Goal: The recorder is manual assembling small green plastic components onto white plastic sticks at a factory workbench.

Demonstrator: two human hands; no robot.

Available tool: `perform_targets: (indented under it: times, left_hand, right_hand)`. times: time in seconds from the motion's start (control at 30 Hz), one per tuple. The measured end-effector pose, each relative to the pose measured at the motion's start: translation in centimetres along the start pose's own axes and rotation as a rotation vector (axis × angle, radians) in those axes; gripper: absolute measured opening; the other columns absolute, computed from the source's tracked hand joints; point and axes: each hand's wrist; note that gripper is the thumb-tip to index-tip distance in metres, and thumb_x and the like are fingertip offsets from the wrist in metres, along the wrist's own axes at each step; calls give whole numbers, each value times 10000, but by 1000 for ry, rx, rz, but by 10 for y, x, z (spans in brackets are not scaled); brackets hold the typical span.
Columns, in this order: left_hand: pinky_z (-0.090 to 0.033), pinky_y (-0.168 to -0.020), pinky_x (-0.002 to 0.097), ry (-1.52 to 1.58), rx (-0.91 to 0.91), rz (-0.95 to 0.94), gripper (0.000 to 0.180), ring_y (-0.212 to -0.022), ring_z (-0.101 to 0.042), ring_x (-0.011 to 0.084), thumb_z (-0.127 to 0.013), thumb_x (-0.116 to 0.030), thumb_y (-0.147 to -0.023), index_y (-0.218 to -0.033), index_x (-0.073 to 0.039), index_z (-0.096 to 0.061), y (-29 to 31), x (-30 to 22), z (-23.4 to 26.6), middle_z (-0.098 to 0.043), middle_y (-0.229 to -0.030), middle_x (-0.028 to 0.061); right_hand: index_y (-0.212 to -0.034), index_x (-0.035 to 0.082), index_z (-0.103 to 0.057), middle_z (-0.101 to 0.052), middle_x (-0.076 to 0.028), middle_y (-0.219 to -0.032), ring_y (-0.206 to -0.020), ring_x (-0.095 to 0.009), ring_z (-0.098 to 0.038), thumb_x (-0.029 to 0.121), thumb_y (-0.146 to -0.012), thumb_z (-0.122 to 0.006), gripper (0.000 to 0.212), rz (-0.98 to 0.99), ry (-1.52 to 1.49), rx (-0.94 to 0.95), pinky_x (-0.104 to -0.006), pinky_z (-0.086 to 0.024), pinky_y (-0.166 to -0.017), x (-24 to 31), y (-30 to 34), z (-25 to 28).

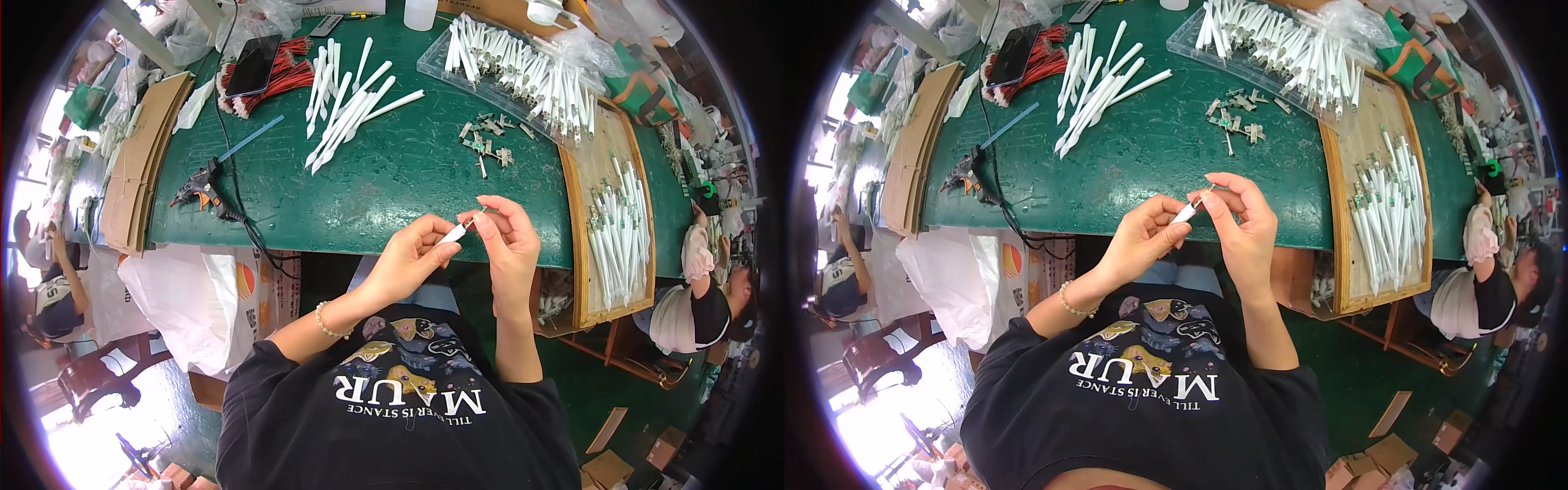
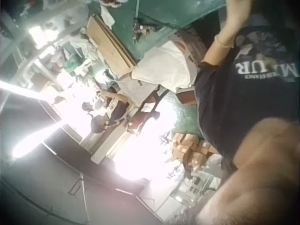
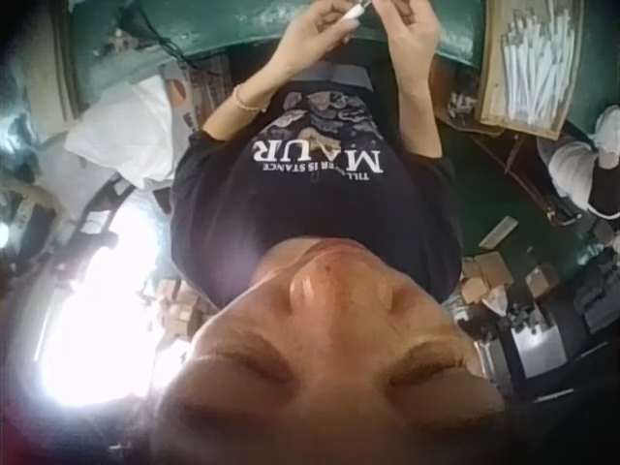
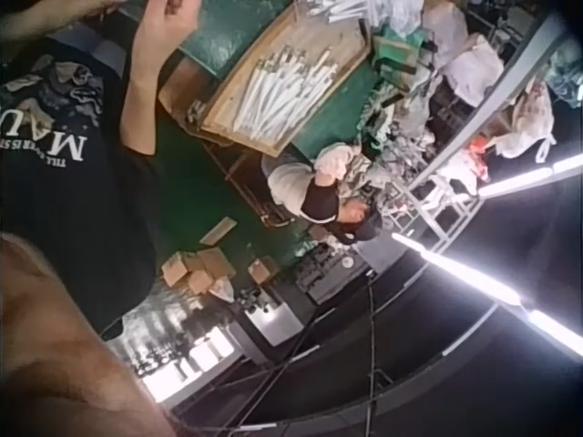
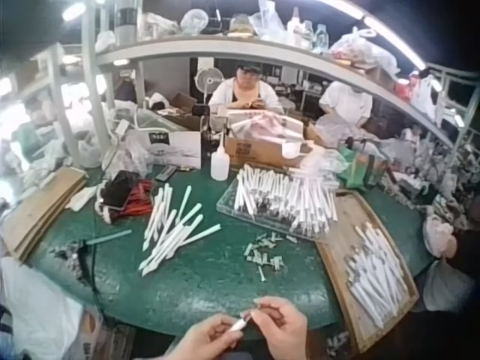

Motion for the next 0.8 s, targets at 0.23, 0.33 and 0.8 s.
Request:
perform_targets:
  times: [0.23, 0.33, 0.8]
  left_hand:
    - [-446, -642, 207, -23, -17, -4, 157, -721, -519, 58, -585, -58, -895, -1009, 19, -508, -2, 5, 1, -567, -839, 19]
    - [-450, -645, 210, 16, -16, -27, 154, -723, -524, 61, -588, -54, -892, -1002, 21, -510, -2, 6, 0, -569, -843, 23]
    - [-452, -647, 211, 32, -18, -18, 145, -724, -528, 62, -597, -52, -887, -985, 21, -519, -3, 10, 0, -577, -843, 26]
  right_hand:
    - [-1056, -11, -571, -686, -129, -892, -845, -126, -634, 45, -892, -577, 174, 21, 51, 21, -249, -472, -795, -3, -1, 2]
    - [-1061, 1, -568, -680, -124, -900, -850, -128, -626, 69, -893, -581, 181, -7, 8, 31, -259, -457, -816, -3, -1, 3]
    - [-1043, 25, -570, -674, -123, -898, -831, -126, -615, 72, -885, -585, 165, -121, -62, 50, -261, -432, -817, 0, -1, 6]
Point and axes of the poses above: each hand's wrist, its own y-axis away from the middle knuckle, its own z-axis out of the back of the hand, x = y × z
